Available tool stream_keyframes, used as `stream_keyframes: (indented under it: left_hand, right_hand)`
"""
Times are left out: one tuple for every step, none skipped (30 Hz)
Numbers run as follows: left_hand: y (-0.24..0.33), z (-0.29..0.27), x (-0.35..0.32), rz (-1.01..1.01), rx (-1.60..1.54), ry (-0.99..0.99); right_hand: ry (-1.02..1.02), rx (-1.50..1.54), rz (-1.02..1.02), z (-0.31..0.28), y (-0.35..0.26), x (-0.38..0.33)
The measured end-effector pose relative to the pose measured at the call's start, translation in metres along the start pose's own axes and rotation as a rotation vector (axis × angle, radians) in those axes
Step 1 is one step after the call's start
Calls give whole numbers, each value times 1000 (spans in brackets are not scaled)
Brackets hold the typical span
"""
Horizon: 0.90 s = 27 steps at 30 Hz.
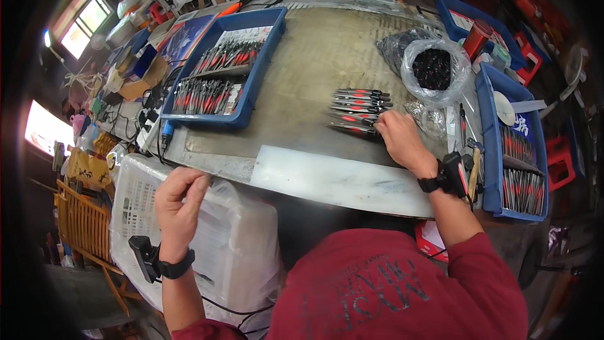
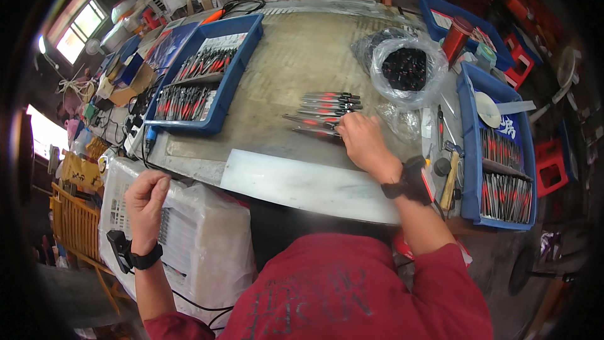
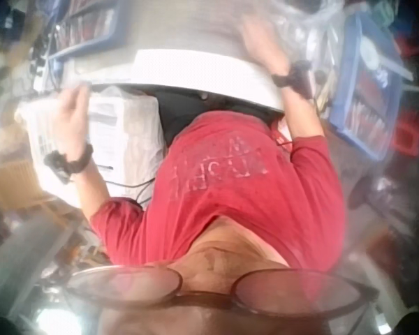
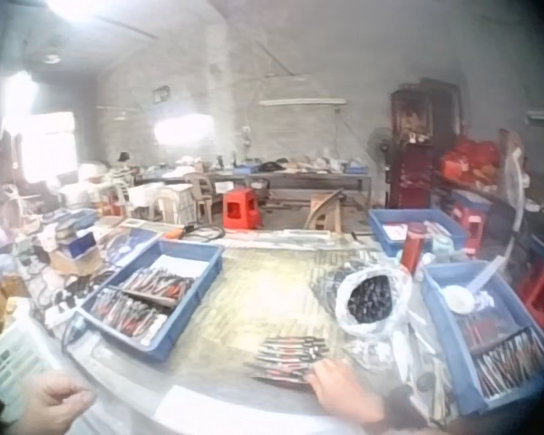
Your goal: The person repeatedly picks up small red-handled tools from a table and places them into a white plastic basket. They occasionally inspect individual tools by opening and closing them before placing them in the basket. The process continues throughout the clip.
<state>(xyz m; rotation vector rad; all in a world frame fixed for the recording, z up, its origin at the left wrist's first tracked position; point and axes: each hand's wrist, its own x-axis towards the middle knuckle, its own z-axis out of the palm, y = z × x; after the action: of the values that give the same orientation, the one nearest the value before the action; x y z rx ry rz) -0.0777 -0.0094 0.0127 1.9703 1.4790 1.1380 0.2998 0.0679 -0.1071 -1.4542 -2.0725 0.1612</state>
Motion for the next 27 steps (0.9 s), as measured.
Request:
stream_keyframes:
  left_hand:
    - [6, 4, 3, 76, 84, -28]
    - [11, 9, 5, 133, 186, -49]
    - [17, 16, 6, 187, 199, -69]
    - [22, 22, 7, 201, 235, -80]
    - [25, 29, 10, 341, 292, -96]
    - [29, 36, 13, 445, 357, -113]
    - [32, 43, 14, 499, 373, -133]
    - [36, 50, 14, 524, 391, -159]
    - [39, 56, 13, 564, 421, -178]
    - [42, 60, 12, 584, 459, -203]
    - [44, 64, 13, 641, 484, -172]
    - [46, 64, 10, 654, 499, -187]
    - [47, 63, 9, 650, 517, -190]
    - [47, 60, 7, 646, 536, -194]
    - [45, 54, 5, 638, 557, -167]
    - [42, 47, 4, 629, 580, -138]
    - [37, 39, 4, 620, 604, -105]
    - [28, 28, 4, 564, 574, -16]
    - [16, 13, 5, 498, 560, 70]
    - [1, -4, 5, 429, 556, 163]
    - [-17, -21, 7, 336, 500, 298]
    - [-37, -39, 6, 249, 446, 440]
    - [-58, -58, 1, 33, 365, 491]
    - [-82, -78, -6, -89, 280, 568]
    - [-107, -99, -12, -214, 251, 623]
    - [-132, -117, -22, -305, 225, 689]
    - [-156, -131, -37, -369, 279, 746]
  right_hand:
    - [31, 31, -40, -5, -8, 0]
    - [60, 65, -83, -9, -17, 0]
    - [87, 88, -147, -14, -27, 0]
    - [83, 91, -182, -18, -37, -1]
    - [83, 108, -224, -21, -47, -1]
    - [83, 125, -266, -25, -58, -2]
    - [136, 126, -360, -26, -69, -2]
    - [129, 139, -401, -29, -79, -3]
    - [119, 173, -436, -32, -88, -4]
    - [109, 209, -472, -34, -97, -5]
    - [111, 232, -501, -36, -104, -6]
    - [101, 222, -507, -37, -110, -7]
    - [89, 224, -512, -39, -115, -8]
    - [65, 236, -506, -38, -119, -8]
    - [49, 235, -520, -38, -121, -8]
    - [60, 245, -458, -34, -122, -8]
    - [69, 257, -397, -30, -122, -9]
    - [74, 270, -338, -26, -121, -9]
    - [58, 311, -293, -21, -117, -8]
    - [85, 408, -222, -12, -113, -7]
    - [68, 371, -195, -7, -108, -8]
    - [42, 358, -147, -1, -102, -9]
    - [18, 333, -134, 6, -95, -11]
    - [-16, 328, -94, 13, -89, -14]
    - [-77, 308, -52, 19, -82, -18]
    - [-138, 295, 6, 24, -74, -21]
    - [-154, 293, 21, 31, -67, -24]
